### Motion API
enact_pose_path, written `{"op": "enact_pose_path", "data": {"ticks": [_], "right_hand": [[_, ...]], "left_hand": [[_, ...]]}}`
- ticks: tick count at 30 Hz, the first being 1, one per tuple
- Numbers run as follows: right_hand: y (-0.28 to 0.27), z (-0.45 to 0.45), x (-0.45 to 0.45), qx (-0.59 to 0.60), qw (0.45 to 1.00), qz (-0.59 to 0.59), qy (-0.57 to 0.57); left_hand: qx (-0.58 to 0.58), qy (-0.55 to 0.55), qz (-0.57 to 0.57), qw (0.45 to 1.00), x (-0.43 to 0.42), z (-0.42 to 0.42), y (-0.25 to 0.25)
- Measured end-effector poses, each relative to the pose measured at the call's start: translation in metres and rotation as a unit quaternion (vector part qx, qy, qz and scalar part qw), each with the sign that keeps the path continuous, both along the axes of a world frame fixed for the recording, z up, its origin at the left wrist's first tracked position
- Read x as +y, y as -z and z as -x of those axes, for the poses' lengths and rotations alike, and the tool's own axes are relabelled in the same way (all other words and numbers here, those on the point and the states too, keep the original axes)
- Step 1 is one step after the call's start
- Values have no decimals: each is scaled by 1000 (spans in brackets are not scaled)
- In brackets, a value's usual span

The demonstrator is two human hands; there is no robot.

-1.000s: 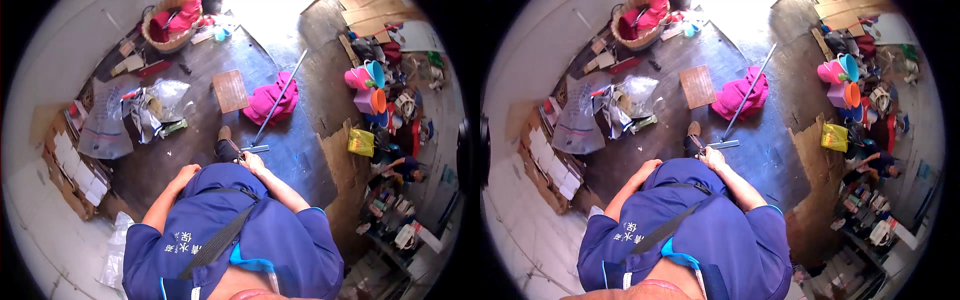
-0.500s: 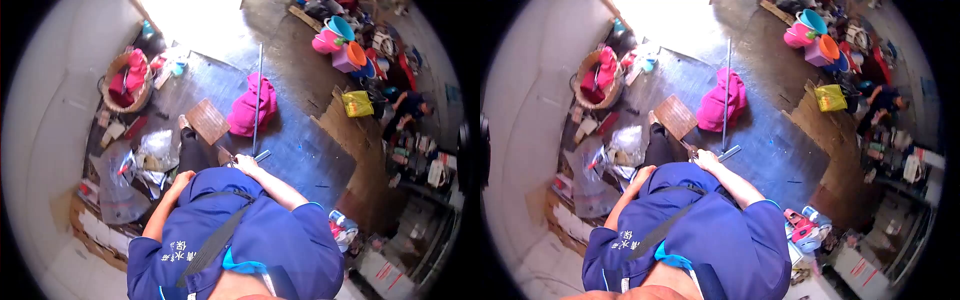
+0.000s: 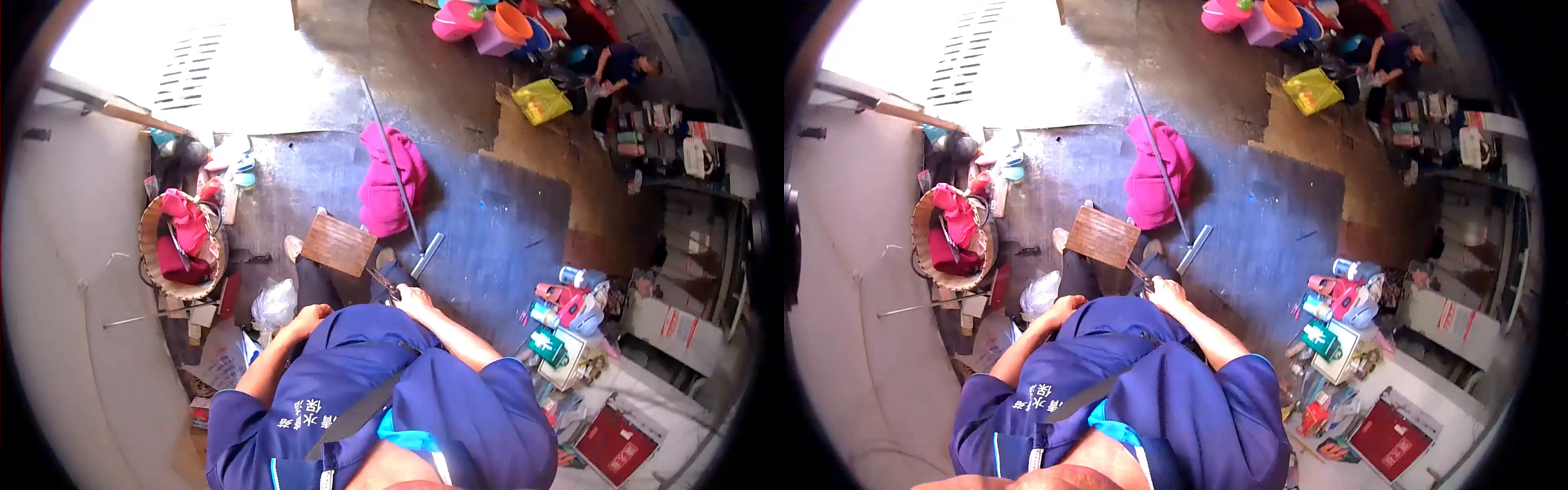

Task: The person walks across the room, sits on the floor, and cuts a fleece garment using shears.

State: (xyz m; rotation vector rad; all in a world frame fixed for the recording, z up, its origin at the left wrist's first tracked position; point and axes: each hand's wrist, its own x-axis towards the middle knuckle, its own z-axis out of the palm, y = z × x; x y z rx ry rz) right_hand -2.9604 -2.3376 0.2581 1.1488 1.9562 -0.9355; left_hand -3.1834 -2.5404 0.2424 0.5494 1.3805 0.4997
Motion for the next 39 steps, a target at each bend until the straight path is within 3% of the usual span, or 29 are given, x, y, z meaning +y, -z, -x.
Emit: {"op": "enact_pose_path", "data": {"ticks": [4, 8, 12, 17, 21, 23, 27, 30, 31, 32, 34, 35, 36, 37, 38, 39], "right_hand": [[2, 3, 18, 4, 998, 23, 63], [31, -7, 53, 61, 991, 64, 101], [63, -13, 83, 127, 987, -14, 93], [59, -36, 118, 91, 992, 69, 53], [72, -54, 125, 119, 985, 31, 124], [80, -63, 126, 135, 976, -2, 171], [87, -63, 131, 150, 947, -32, 282], [90, -57, 135, 186, 904, -83, 375], [103, -55, 132, 189, 882, -97, 421], [121, -55, 127, 189, 858, -110, 464], [143, -51, 138, 197, 786, -96, 577], [137, -54, 156, 152, 735, -26, 660], [149, -57, 166, 128, 762, -78, 629], [179, -66, 172, 113, 774, -114, 612], [210, -75, 177, 96, 784, -151, 595], [251, -89, 181, 71, 786, -164, 592]], "left_hand": [[103, 100, -35, 989, 28, 17, -3], [124, 72, -25, 989, 35, 15, 23], [169, 54, 14, 984, 98, -7, -55], [209, 108, -12, 972, 134, -29, -45], [208, 100, -46, 972, 173, -38, -44], [221, 183, 9, 958, 202, -35, -39], [213, 227, -5, 950, 223, -16, 15], [182, 361, -71, 912, 259, 7, 67], [147, 341, -105, 922, 288, 10, 58], [134, 357, -151, 912, 292, 20, 94], [96, 336, 55, 935, 338, 24, 105], [108, 339, 64, 932, 355, 30, 125], [184, 399, -91, 894, 355, 44, 175], [280, 503, -351, 738, 348, 65, 250], [234, 406, -304, 830, 371, 70, 263], [284, 472, -381, 742, 381, 80, 309]]}}
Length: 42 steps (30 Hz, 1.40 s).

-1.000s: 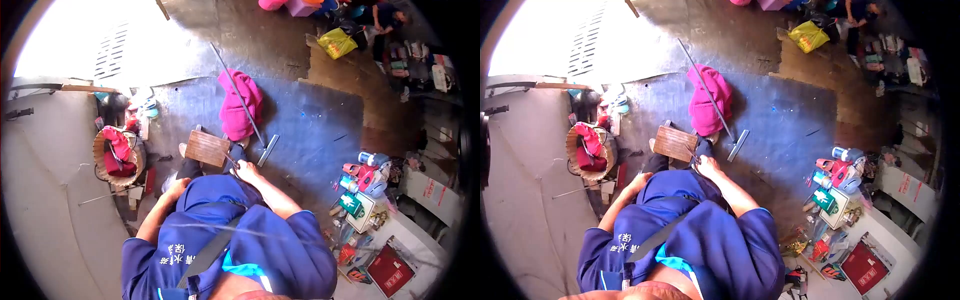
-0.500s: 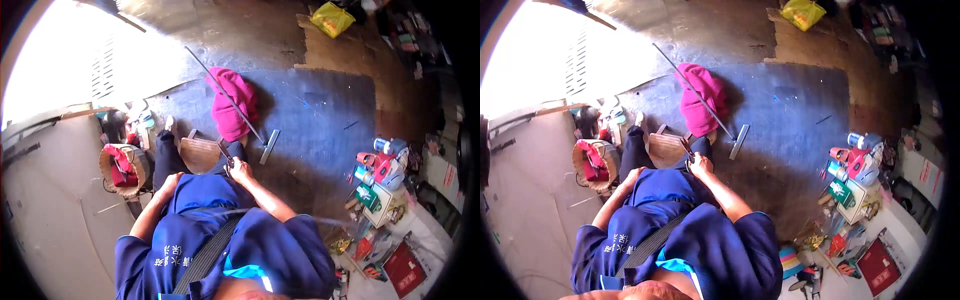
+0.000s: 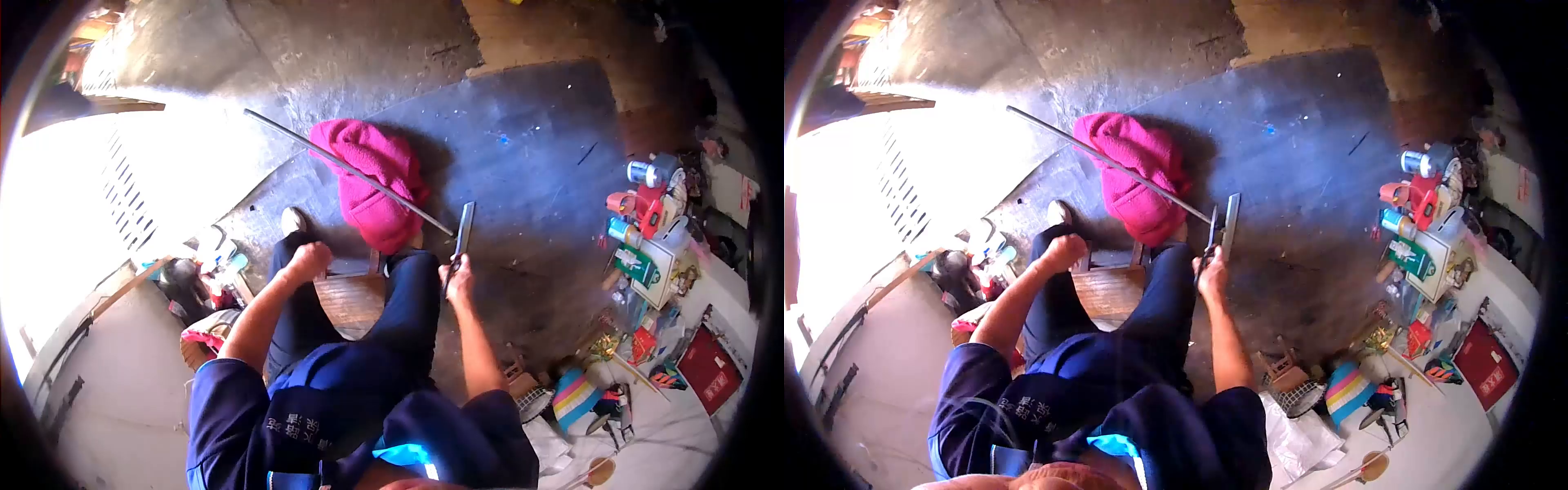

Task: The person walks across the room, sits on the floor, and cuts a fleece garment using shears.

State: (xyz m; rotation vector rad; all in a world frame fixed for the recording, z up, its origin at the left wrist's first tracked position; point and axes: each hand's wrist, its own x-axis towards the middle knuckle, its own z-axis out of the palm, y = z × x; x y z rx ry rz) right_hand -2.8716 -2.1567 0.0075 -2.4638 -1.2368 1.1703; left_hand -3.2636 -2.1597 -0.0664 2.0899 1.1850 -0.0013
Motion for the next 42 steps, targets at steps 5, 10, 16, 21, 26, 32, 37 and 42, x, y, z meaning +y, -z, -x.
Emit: {"op": "enact_pose_path", "data": {"ticks": [5, 10, 16, 21, 26, 32, 37, 42], "right_hand": [[142, -25, 39, -87, 992, 60, -74], [262, -26, 36, -46, 982, -38, -182], [345, -13, 32, -47, 957, -154, -243], [351, -9, 28, -61, 950, -137, -272], [327, -29, 11, -89, 934, -212, -274], [285, -100, 32, -141, 932, -276, -188], [293, -117, 40, -244, 893, -346, -153], [342, -124, 30, -263, 923, -257, -112]], "left_hand": [[90, -59, 55, 993, 23, -33, 104], [-5, 121, 179, 976, 2, -83, 155], [35, 81, 124, 988, 53, -112, 158], [26, 40, 112, 993, 43, -116, 154], [83, 129, 196, 969, 50, -111, 153], [106, 14, -42, 993, 96, -125, 157], [88, 6, -193, 977, 164, -155, 150], [183, 30, -139, 973, 191, -145, 190]]}}
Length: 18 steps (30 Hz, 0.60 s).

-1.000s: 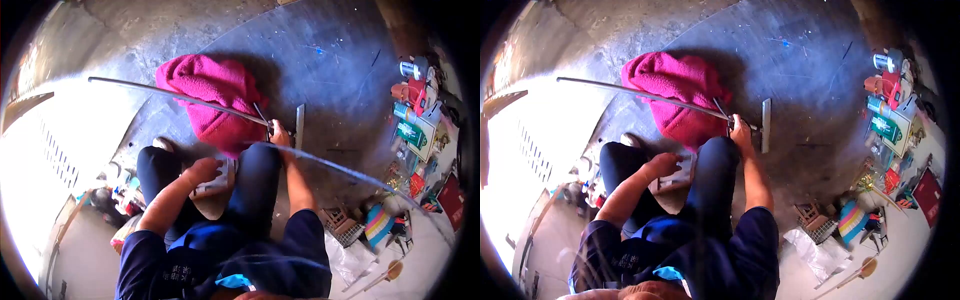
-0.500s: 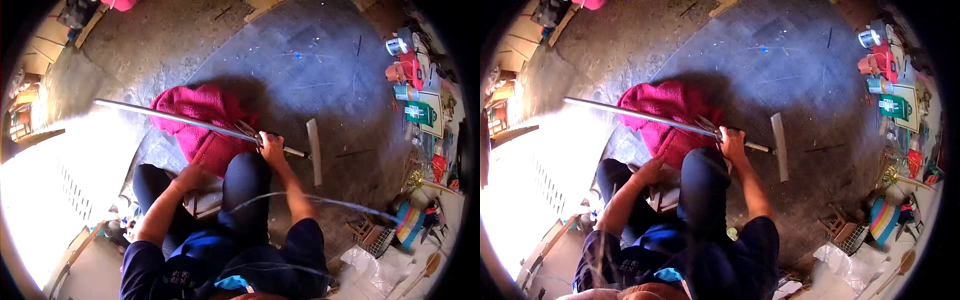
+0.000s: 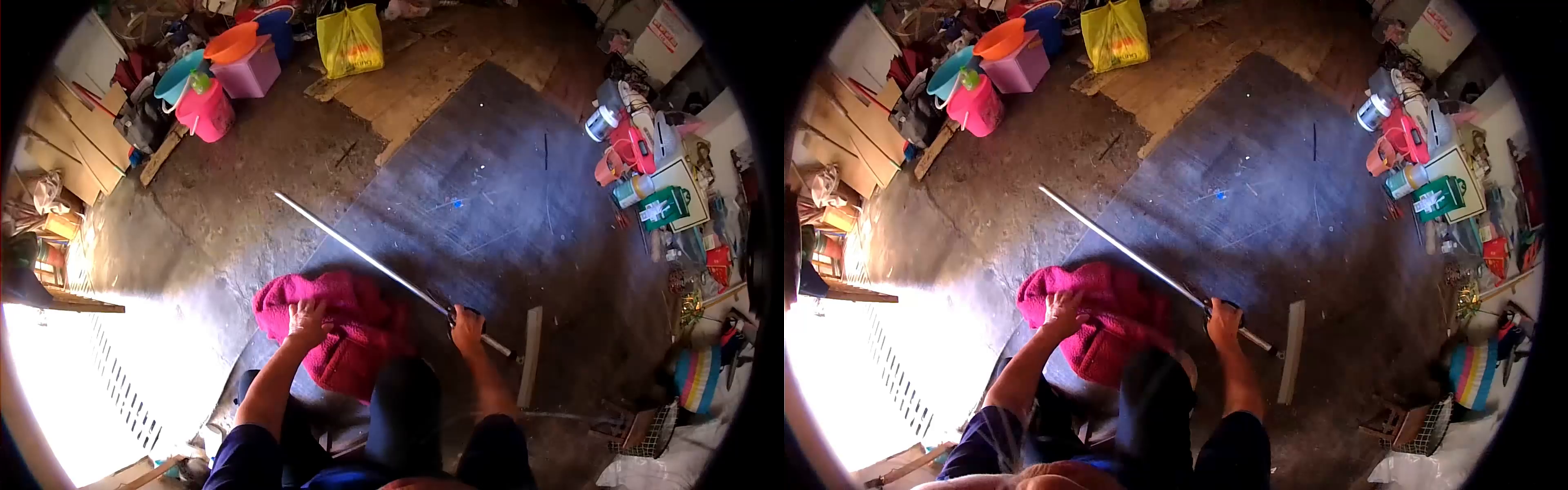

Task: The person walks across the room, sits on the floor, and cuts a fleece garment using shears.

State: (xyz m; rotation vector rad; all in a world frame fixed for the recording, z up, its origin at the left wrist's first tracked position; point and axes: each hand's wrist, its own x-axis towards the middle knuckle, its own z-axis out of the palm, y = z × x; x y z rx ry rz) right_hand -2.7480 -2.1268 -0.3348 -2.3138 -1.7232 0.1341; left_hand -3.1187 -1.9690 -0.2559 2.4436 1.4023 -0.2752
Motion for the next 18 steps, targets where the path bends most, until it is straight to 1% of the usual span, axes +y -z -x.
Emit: {"op": "enact_pose_path", "data": {"ticks": [1, 2, 3, 4, 5, 6, 7, 8, 9, 10, 11, 13, 14, 15, 16, 17, 18], "right_hand": [[7, 1, -3, -17, 998, 40, 39], [15, 1, -8, -34, 993, 82, 79], [23, 4, -16, -33, 992, 87, 80], [30, 9, -22, -44, 992, 82, 86], [38, 14, -27, -55, 991, 78, 92], [44, 17, -31, -22, 990, 116, 82], [44, 23, -36, -22, 989, 120, 82], [42, 30, -44, 1, 992, 115, 60], [39, 34, -53, 25, 993, 111, 38], [38, 36, -58, 109, 955, 267, 70], [37, 34, -61, 109, 954, 269, 70], [29, 33, -58, 199, 971, 107, 77], [24, 39, -67, 249, 964, 40, 80], [21, 40, -75, 275, 956, 46, 92], [20, 33, -72, 294, 949, 47, 105], [0, 31, -62, 291, 951, 19, 100], [-26, 36, -60, 289, 952, -10, 97]], "left_hand": [[1, 0, 1, 1000, -1, 1, 0], [26, 13, 23, 999, -2, 1, 2], [52, 28, 48, 997, -6, 2, 2], [21, 58, -20, 998, -10, 4, 4], [22, 59, -15, 998, -10, 10, 18], [31, 57, 26, 998, -7, 20, 42], [39, 55, 66, 996, -5, 29, 59], [-27, 32, 27, 999, -7, 36, 63], [-60, 8, 29, 998, -8, 40, 53], [-38, 8, 30, 999, -2, 48, 47], [-16, 7, 29, 999, 8, 57, 42], [-130, 10, -19, 991, 27, 79, 13], [-152, 49, -153, 975, 34, 109, 28], [-84, -54, -28, 995, 35, 87, -57], [-104, -37, -58, 992, 45, 105, -57], [-204, -67, -92, 972, 45, 104, -88], [-217, -94, -81, 968, 43, 102, -125]]}}
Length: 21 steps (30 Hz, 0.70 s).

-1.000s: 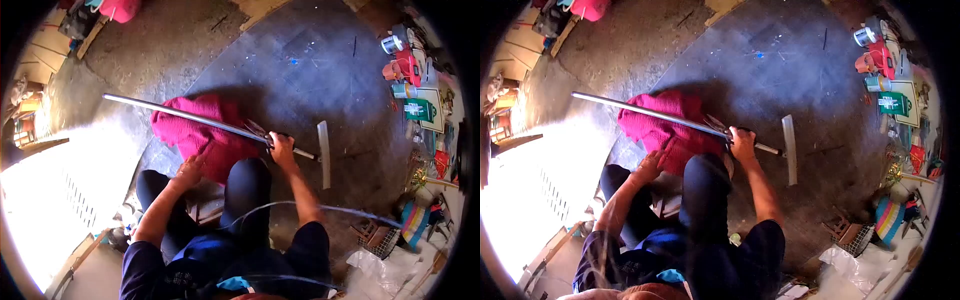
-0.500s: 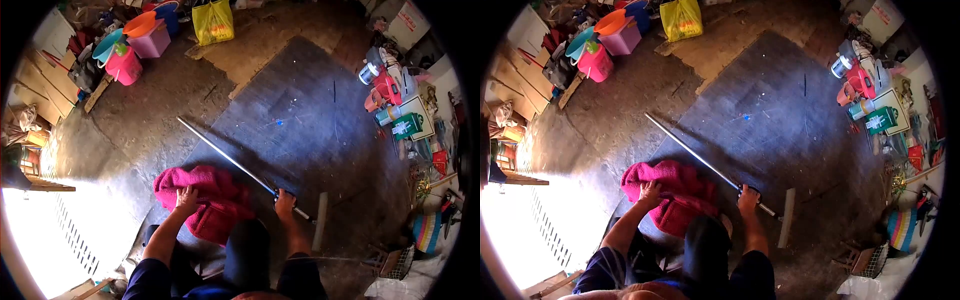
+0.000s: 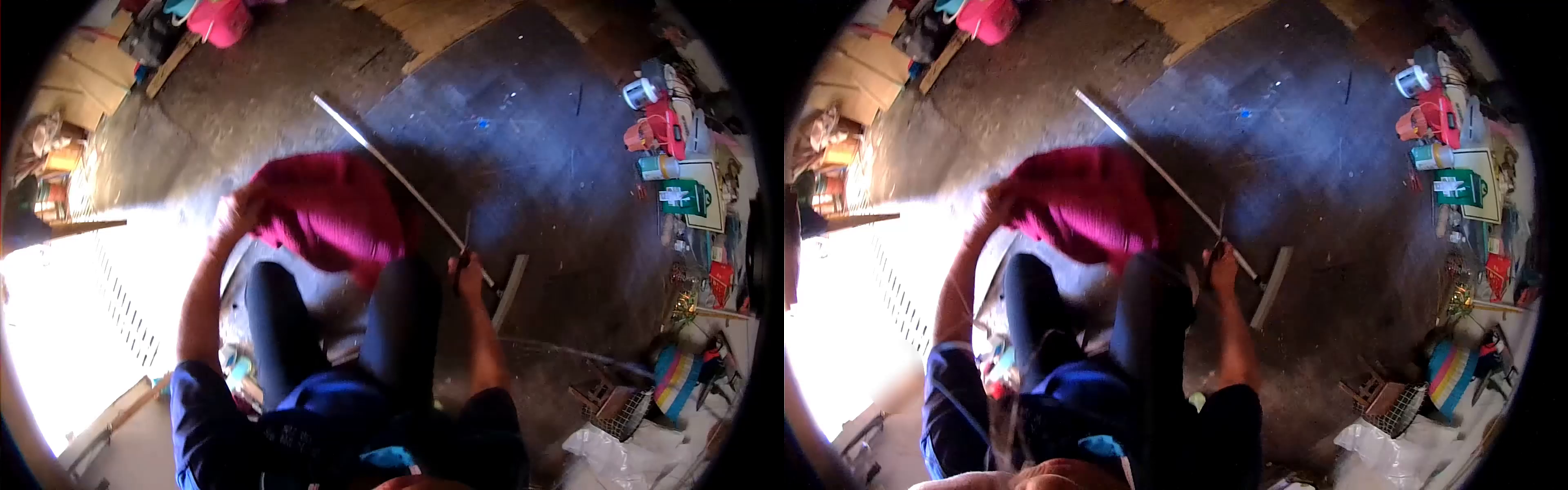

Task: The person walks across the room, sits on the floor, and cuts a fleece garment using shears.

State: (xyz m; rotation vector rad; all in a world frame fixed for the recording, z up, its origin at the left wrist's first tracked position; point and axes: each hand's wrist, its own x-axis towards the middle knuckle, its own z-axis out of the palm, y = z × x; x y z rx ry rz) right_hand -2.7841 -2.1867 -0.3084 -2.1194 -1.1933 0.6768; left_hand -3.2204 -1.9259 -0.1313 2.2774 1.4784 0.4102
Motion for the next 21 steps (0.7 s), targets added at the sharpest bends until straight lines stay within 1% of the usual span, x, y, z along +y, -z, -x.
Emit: {"op": "enact_pose_path", "data": {"ticks": [1, 2, 3, 4, 5, 6, 8, 9, 11, 13, 15, 17, 19, 20, 21], "right_hand": [[-12, -3, 0, 5, 1000, 6, -8], [-22, -13, 6, 313, 939, 22, 138], [-38, -7, 14, 396, 902, 15, 172], [-58, 0, 24, 471, 857, 9, 211], [-78, 15, 29, 343, 926, -18, 156], [-103, 22, 39, 329, 933, -12, 143], [-139, 37, 53, 385, 912, -49, 129], [-160, 45, 61, 404, 906, -64, 111], [-204, 62, 72, 415, 904, -76, 68], [-235, 76, 80, 403, 912, -82, 11], [-263, 91, 90, 376, 922, -86, -30], [-299, 113, 98, 335, 936, -79, -77], [-315, 132, 103, 316, 935, -69, -146], [-322, 141, 104, 286, 939, -51, -186], [-327, 155, 105, 177, 955, -48, -235]], "left_hand": [[-19, -22, 6, 1000, -3, -3, -35], [-35, -32, -16, 999, -11, -5, -67], [-53, -40, -46, 997, -14, -3, -90], [-72, -21, -85, 994, -16, 7, -102], [-74, -25, -97, 992, -21, 13, -116], [-74, -24, -118, 990, -29, 10, -137], [-73, -15, -132, 988, -55, 9, -169], [-74, 16, -161, 984, -73, 6, -186], [-80, 71, -237, 966, -101, 10, -182], [-74, 142, -248, 955, -131, 6, -190], [-42, 206, -134, 968, -166, -9, -205], [-85, 269, -77, 956, -195, -23, -178], [-77, 320, 3, 944, -228, -35, -140], [-111, 348, -18, 931, -241, -40, -113], [-23, 372, -22, 928, -257, -46, -98]]}}
